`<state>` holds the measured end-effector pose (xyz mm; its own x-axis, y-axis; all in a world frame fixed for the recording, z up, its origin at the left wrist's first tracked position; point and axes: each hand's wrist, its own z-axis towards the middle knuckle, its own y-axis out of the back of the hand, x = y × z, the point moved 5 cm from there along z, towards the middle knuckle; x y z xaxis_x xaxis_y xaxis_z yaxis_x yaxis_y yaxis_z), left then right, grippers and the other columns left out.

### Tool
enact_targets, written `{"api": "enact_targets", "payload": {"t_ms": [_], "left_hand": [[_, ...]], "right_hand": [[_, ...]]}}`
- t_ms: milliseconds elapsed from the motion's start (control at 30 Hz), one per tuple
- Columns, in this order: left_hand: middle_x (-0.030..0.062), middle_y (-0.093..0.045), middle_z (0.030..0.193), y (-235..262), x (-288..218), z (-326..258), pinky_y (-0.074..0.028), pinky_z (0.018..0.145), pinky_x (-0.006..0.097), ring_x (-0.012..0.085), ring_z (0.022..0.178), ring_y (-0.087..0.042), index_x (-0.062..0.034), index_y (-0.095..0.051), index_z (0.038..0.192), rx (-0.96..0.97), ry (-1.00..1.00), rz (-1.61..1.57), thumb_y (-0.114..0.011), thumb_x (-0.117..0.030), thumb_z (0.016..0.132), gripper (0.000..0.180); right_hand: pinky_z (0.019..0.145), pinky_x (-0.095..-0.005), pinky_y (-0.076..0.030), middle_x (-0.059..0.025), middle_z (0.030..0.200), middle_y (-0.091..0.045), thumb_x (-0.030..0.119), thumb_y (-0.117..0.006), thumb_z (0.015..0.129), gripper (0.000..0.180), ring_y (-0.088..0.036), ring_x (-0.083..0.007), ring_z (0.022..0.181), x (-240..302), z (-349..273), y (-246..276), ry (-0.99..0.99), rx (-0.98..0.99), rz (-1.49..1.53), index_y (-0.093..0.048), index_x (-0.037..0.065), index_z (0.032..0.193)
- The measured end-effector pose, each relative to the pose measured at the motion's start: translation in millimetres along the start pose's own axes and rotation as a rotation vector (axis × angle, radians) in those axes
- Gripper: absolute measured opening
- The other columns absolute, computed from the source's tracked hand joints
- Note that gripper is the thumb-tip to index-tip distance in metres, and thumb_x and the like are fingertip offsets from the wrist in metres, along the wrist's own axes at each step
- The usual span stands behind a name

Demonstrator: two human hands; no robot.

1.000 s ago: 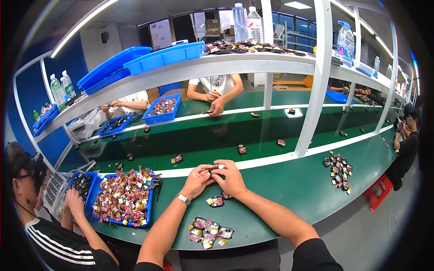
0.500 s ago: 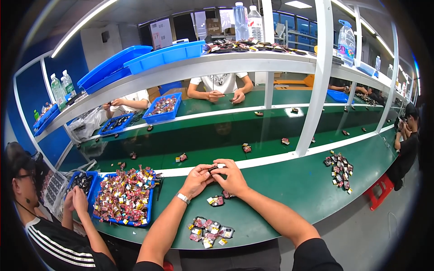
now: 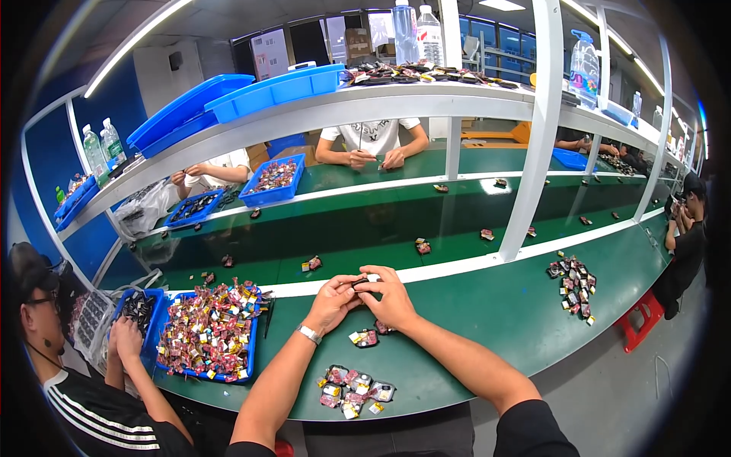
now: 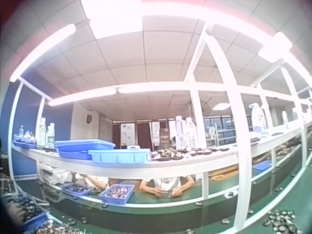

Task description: Sorting small plastic toy parts or components into separate piles or containers on an assembly line.

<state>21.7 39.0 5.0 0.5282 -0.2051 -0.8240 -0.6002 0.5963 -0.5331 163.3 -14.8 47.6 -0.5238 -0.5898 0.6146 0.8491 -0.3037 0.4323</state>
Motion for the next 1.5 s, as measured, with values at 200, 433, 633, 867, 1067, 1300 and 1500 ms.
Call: {"api": "enact_targets", "payload": {"t_ms": [200,433,633,867,1067,1300,1500], "left_hand": [[0.0129,-0.056,0.130,-1.6,-1.7,0.5,-0.051,0.098,0.038,0.0207,0.113,-0.059,-0.0023,-0.052,0.118,-0.019,-0.013,0.036,-0.058,-0.005,0.094,0.025],[0.0123,-0.059,0.125,4.7,-1.7,0.6,-0.053,0.096,0.038,0.0200,0.110,-0.060,-0.0020,-0.052,0.119,-0.034,0.006,0.013,-0.056,-0.003,0.094,0.025],[0.0130,-0.058,0.126,0.8,-2.5,1.2,-0.053,0.095,0.037,0.0200,0.110,-0.060,-0.0015,-0.052,0.118,-0.044,0.004,0.030,-0.057,-0.003,0.094,0.025],[0.0131,-0.058,0.126,3.9,-2.1,2.0,-0.053,0.095,0.037,0.0204,0.111,-0.060,-0.0006,-0.050,0.122,-0.097,0.001,0.086,-0.055,-0.004,0.095,0.027],[0.0114,-0.061,0.118,1.5,-3.3,1.4,-0.054,0.093,0.038,0.0205,0.108,-0.061,-0.0010,-0.049,0.123,-0.117,0.015,0.098,-0.055,-0.005,0.095,0.028],[0.0090,-0.064,0.109,-1.4,-2.4,1.1,-0.056,0.087,0.036,0.0184,0.101,-0.064,-0.0008,-0.052,0.119,-0.190,0.025,0.202,-0.057,-0.006,0.094,0.026],[0.0073,-0.066,0.105,0.9,0.2,1.2,-0.057,0.080,0.031,0.0153,0.093,-0.065,-0.0018,-0.055,0.116,-0.301,0.028,0.415,-0.054,-0.004,0.095,0.022]], "right_hand": [[0.094,-0.0366,-0.047,-0.0078,0.125,-0.059,0.006,-0.069,0.078,0.016,-0.050,-0.0282,0.119,4.8,2.7,2.5,0.048,0.012,-0.013,-0.073,0.010,0.093],[0.092,-0.0365,-0.050,-0.0092,0.123,-0.059,0.005,-0.070,0.077,0.015,-0.051,-0.0282,0.117,3.4,3.3,-2.6,0.014,-0.018,-0.027,-0.073,0.009,0.091],[0.097,-0.0383,-0.046,-0.0094,0.124,-0.058,0.007,-0.069,0.078,0.016,-0.050,-0.0290,0.119,-1.6,2.9,-3.8,-0.007,-0.001,0.000,-0.072,0.008,0.094],[0.103,-0.0391,-0.040,-0.0130,0.131,-0.053,0.011,-0.065,0.082,0.020,-0.046,-0.0315,0.123,-6.4,4.0,-5.4,-0.062,0.061,-0.003,-0.071,0.007,0.101],[0.078,-0.0321,-0.053,-0.0102,0.105,-0.060,0.002,-0.067,0.081,0.012,-0.062,-0.0234,0.093,-1.5,9.7,-1.2,-0.063,-0.095,0.063,-0.066,0.002,0.092],[0.067,-0.0288,-0.054,-0.0104,0.093,-0.060,0.000,-0.068,0.080,0.012,-0.065,-0.0197,0.077,-1.4,10.5,-2.6,-0.122,-0.119,0.108,-0.063,0.000,0.092],[0.067,-0.0287,-0.054,-0.0104,0.091,-0.060,0.000,-0.067,0.081,0.013,-0.065,-0.0189,0.077,-3.3,8.2,-5.0,-0.182,-0.113,0.133,-0.062,0.000,0.093]]}}
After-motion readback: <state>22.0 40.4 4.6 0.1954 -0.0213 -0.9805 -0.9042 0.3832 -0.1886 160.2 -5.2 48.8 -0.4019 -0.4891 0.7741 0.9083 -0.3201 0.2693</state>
